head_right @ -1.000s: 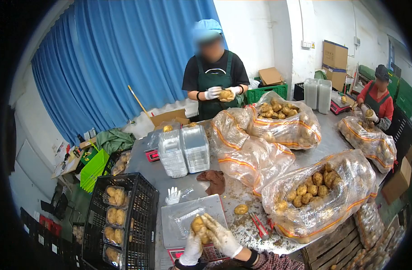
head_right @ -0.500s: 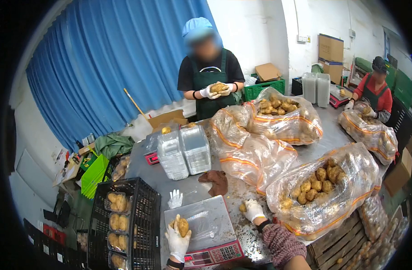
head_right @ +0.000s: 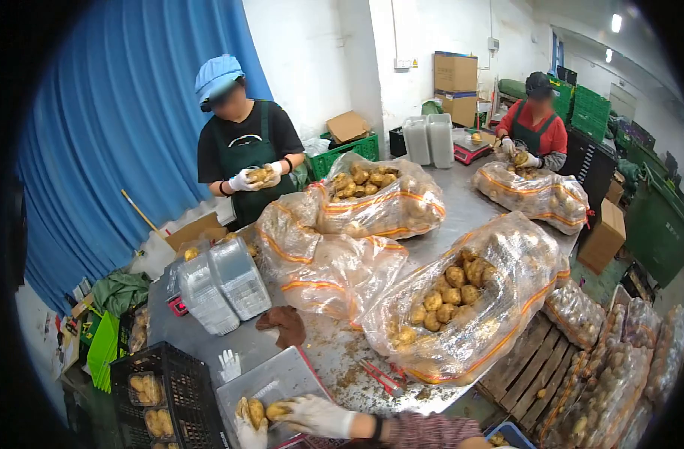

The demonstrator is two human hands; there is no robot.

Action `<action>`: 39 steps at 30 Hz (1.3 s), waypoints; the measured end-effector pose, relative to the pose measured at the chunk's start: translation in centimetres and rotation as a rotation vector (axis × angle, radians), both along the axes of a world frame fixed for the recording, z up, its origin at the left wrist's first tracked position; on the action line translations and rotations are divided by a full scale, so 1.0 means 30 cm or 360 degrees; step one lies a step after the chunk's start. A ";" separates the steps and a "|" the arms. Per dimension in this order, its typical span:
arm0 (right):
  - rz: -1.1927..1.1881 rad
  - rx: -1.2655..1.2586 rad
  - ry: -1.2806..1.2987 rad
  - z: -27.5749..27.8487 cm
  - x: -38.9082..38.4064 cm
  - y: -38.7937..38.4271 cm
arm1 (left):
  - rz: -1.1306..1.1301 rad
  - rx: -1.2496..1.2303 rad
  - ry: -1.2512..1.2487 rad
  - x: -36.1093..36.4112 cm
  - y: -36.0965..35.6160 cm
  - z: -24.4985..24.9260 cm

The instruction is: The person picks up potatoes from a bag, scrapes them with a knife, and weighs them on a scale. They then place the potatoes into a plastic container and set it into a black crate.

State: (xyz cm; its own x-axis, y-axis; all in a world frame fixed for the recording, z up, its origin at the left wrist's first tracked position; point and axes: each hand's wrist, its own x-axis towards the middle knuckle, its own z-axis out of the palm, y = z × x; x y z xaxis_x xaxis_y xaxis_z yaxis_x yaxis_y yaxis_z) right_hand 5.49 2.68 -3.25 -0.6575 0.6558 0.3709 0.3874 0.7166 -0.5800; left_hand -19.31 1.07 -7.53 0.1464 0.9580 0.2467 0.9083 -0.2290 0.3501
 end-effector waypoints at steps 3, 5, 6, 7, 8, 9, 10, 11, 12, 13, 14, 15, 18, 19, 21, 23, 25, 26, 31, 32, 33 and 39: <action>-0.0524 0.0185 -0.0186 0.143 0.426 -0.015 | 0.0143 -0.0023 0.0085 0.015 -0.033 0.036; -0.1067 -0.0007 -0.1082 0.152 0.673 0.069 | 0.0270 0.0042 0.0125 0.034 -0.056 0.095; -0.0941 -0.0198 -0.1659 0.127 0.777 0.148 | 0.0279 0.0047 0.0126 0.022 -0.055 0.048; -0.0875 -0.0318 -0.1693 0.050 0.873 0.220 | 0.0252 0.0115 -0.0418 -0.008 -0.048 -0.037; -0.0810 -0.0435 -0.1722 -0.033 0.955 0.294 | 0.0215 0.0186 -0.0960 -0.031 -0.035 -0.076; -0.0736 -0.0380 -0.1716 -0.110 1.006 0.347 | -0.0069 0.0394 0.0064 -0.051 -0.042 -0.038; -0.0661 -0.0324 -0.1708 -0.191 1.036 0.396 | -0.0067 0.0405 0.0080 0.013 -0.067 0.034; -0.0682 -0.0343 -0.1733 -0.284 1.043 0.445 | 0.0001 0.0211 -0.0459 0.144 -0.100 0.134; -0.0680 -0.0334 -0.1711 -0.311 1.031 0.462 | 0.0069 0.0012 -0.0994 0.257 -0.119 0.225; -0.0636 -0.0351 -0.1874 -0.338 1.010 0.483 | -0.0057 0.0081 -0.0596 0.324 -0.123 0.307; -0.0586 -0.0368 -0.2040 -0.371 0.987 0.501 | -0.0176 0.0141 -0.0199 0.382 -0.128 0.356; -0.0802 -0.0281 -0.1999 -0.455 0.958 0.537 | -0.0187 -0.0059 -0.0532 0.437 -0.133 0.354; -0.0737 -0.0063 -0.2041 -0.493 0.942 0.547 | -0.0310 -0.0440 -0.0961 0.570 -0.126 0.282; -0.0627 -0.0170 -0.2123 -0.435 0.934 0.529 | -0.0316 -0.0437 -0.0965 0.613 -0.115 0.244; -0.0447 -0.0080 -0.1992 -0.553 0.994 0.601 | -0.0504 -0.0562 -0.1116 0.691 -0.083 0.181; -0.0468 -0.0390 -0.1724 -0.362 1.038 0.603 | -0.0553 -0.0797 -0.1537 0.784 -0.054 0.166; -0.0609 -0.0619 -0.1334 -0.215 1.092 0.579 | -0.0593 -0.1057 -0.1967 0.847 -0.004 0.158; -0.0603 -0.1095 -0.0935 -0.179 1.118 0.569 | -0.0591 -0.1374 -0.2111 0.872 0.037 0.145; 0.0104 -0.0276 -0.0398 0.103 1.096 0.424 | -0.0642 -0.1831 -0.2903 1.070 0.145 0.186; 0.0050 -0.0714 -0.0123 0.179 1.077 0.412 | -0.0637 -0.1834 -0.2910 1.082 0.169 0.191; -0.0008 -0.1146 0.0165 0.230 1.077 0.419 | -0.0524 -0.1784 -0.2932 1.077 0.196 0.184; -0.0020 -0.0743 -0.2177 -0.085 1.166 0.556 | -0.0041 -0.1608 -0.3234 0.927 0.242 0.182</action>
